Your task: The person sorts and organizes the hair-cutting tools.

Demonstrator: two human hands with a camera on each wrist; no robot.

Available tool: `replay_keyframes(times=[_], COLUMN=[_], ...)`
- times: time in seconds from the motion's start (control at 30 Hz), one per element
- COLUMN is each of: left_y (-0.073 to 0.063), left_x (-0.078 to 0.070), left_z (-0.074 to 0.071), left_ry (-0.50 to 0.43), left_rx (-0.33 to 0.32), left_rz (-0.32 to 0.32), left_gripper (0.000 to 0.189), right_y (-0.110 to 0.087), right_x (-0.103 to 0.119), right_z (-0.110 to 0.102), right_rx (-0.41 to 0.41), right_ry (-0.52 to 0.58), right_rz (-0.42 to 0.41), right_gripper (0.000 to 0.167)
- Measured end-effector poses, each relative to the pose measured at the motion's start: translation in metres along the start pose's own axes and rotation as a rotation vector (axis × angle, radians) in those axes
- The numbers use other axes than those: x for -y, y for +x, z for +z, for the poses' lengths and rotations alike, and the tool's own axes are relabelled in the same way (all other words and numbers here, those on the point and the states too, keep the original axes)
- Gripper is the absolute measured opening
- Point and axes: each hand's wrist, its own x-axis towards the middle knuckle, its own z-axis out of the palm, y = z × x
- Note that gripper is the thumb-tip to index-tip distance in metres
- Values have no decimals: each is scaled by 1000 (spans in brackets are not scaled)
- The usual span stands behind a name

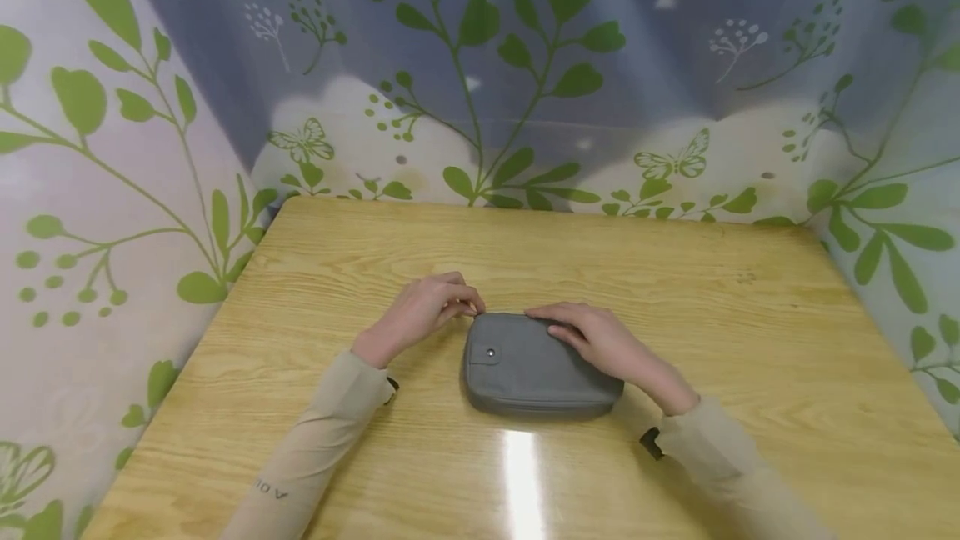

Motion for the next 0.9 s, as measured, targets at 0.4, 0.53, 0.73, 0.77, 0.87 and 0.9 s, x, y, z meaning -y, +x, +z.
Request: replay_keyframes(times=[0.4, 0.53, 0.73, 0.77, 0.87, 0.9], left_y=[3, -1, -1, 1, 9, 11], left_x=[2, 4, 4, 3, 0, -1], left_z=[2, -1, 0, 1, 5, 5], left_ry=[-22, -15, 29, 33, 40, 39], left_rx=[-13, -38, -116, -128, -137, -131], left_rz=[67, 54, 76, 91, 125, 127], left_gripper=[17, 13, 12, 11, 9, 8], right_y=[-1, -2, -3, -3, -3, -2], right_x=[-7, -5, -6, -6, -7, -7], right_z=[11, 12, 11, 10, 11, 12], right_rx=[-89, -89, -79, -80, -85, -87], right_ry=[-23, -31, -30, -30, -37, -39], right_rz=[-65, -35, -9, -9, -11, -14], right_gripper=[37, 38, 39, 39, 39, 39])
